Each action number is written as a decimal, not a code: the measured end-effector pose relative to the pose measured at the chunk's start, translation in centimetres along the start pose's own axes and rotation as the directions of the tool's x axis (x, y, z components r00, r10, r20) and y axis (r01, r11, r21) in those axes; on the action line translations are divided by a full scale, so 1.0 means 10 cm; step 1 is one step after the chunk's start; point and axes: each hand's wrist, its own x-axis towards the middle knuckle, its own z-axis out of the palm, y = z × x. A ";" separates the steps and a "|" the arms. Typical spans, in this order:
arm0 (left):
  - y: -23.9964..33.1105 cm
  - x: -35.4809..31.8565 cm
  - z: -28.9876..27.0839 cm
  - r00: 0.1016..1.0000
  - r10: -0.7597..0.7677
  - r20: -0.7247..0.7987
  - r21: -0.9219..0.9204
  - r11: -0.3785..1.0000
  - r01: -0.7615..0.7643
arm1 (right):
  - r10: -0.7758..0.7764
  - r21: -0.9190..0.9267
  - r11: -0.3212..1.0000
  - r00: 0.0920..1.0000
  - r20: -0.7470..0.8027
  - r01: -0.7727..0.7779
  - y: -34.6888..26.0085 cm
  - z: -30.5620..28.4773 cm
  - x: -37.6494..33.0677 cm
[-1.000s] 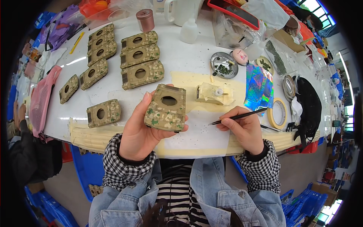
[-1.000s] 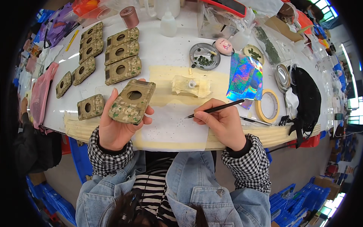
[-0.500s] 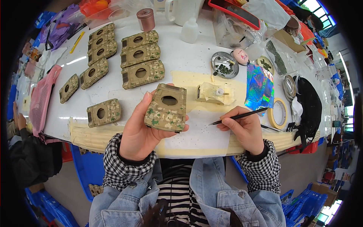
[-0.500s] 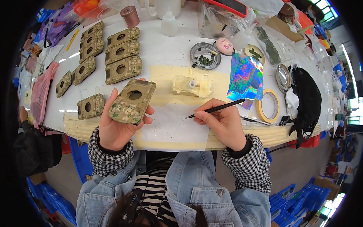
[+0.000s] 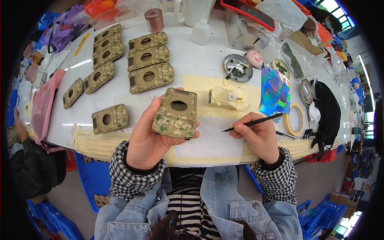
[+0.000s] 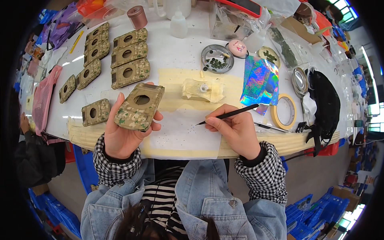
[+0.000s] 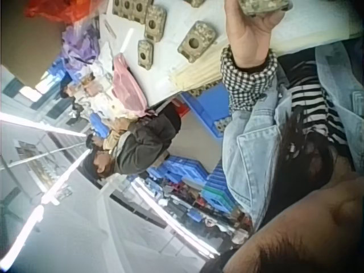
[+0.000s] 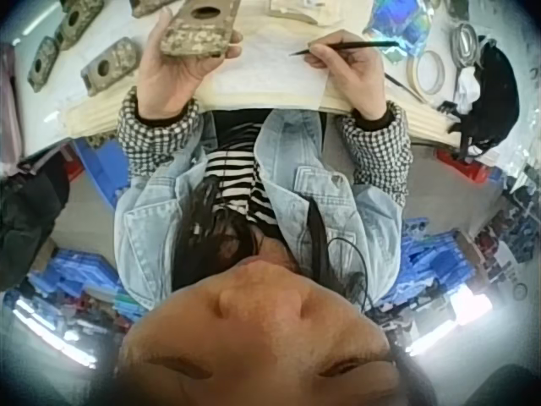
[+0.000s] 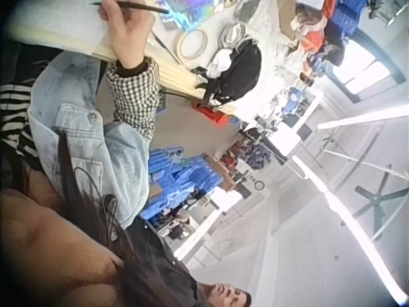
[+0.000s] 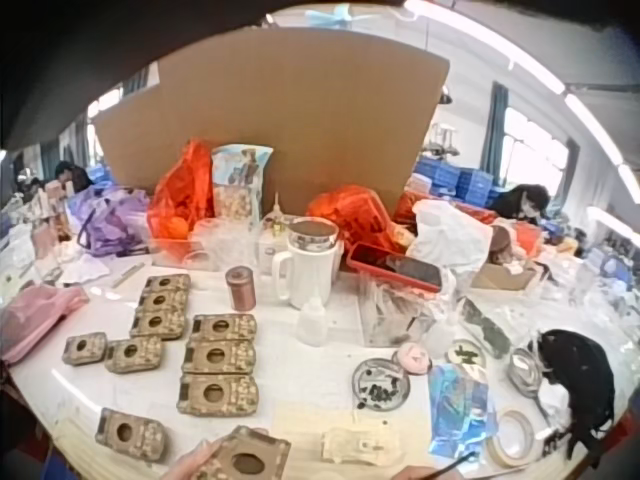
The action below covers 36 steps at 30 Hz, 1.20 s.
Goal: Decorating and detailing small toy tank hulls using a pen and tweezers at a workshop table.
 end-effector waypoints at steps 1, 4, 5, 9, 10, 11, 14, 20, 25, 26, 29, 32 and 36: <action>0.00 0.00 0.00 1.000 0.002 -0.001 0.004 1.000 -0.002 | 0.001 0.001 1.000 1.000 0.000 -0.001 0.00 0.00 0.00; -0.01 0.00 0.00 1.000 0.005 -0.004 0.011 1.000 -0.005 | -0.004 -0.013 1.000 1.000 0.000 0.004 0.01 0.00 0.00; -0.01 0.00 0.01 1.000 0.005 -0.006 0.008 1.000 -0.005 | 0.002 -0.002 1.000 1.000 -0.006 -0.002 0.01 0.00 0.00; -0.01 -0.01 0.00 1.000 0.010 -0.006 0.015 1.000 -0.010 | 0.017 0.035 0.999 1.000 -0.017 -0.017 -0.01 0.02 -0.01; 0.00 -0.01 0.01 1.000 0.008 -0.008 0.017 1.000 -0.008 | 0.019 0.042 0.999 1.000 -0.018 -0.018 -0.02 0.02 -0.01; 0.00 -0.01 0.01 1.000 0.006 -0.011 0.019 1.000 -0.006 | 0.017 0.039 0.999 1.000 -0.020 -0.016 -0.02 0.02 -0.01; 0.00 0.00 0.01 1.000 0.002 -0.012 0.027 1.000 -0.002 | 0.009 0.041 0.999 1.000 -0.026 -0.008 -0.02 0.01 -0.01; 0.01 0.01 -0.06 1.000 0.006 0.007 0.135 0.991 -0.007 | -0.095 0.066 0.993 0.992 -0.084 0.101 -0.11 0.00 -0.06; -0.02 0.01 -0.02 0.997 0.068 -0.024 0.321 0.946 -0.056 | -0.274 -0.021 0.961 0.946 -0.171 0.275 -0.45 0.15 -0.07; -0.02 0.00 -0.02 0.998 0.061 -0.019 0.339 0.939 -0.051 | -0.311 -0.052 0.950 0.935 -0.173 0.306 -0.52 0.18 -0.07; -0.01 0.00 -0.02 0.999 0.047 -0.017 0.372 0.927 -0.037 | -0.415 -0.048 0.910 0.897 -0.149 0.413 -0.66 0.31 -0.05; 0.00 0.00 -0.02 0.999 0.033 -0.015 0.379 0.925 -0.025 | -0.453 -0.041 0.891 0.883 -0.126 0.451 -0.75 0.45 -0.02; 0.02 -0.02 0.02 1.000 0.025 -0.003 0.351 0.936 -0.022 | -0.537 -0.117 0.841 0.841 -0.064 0.528 -0.79 0.55 0.07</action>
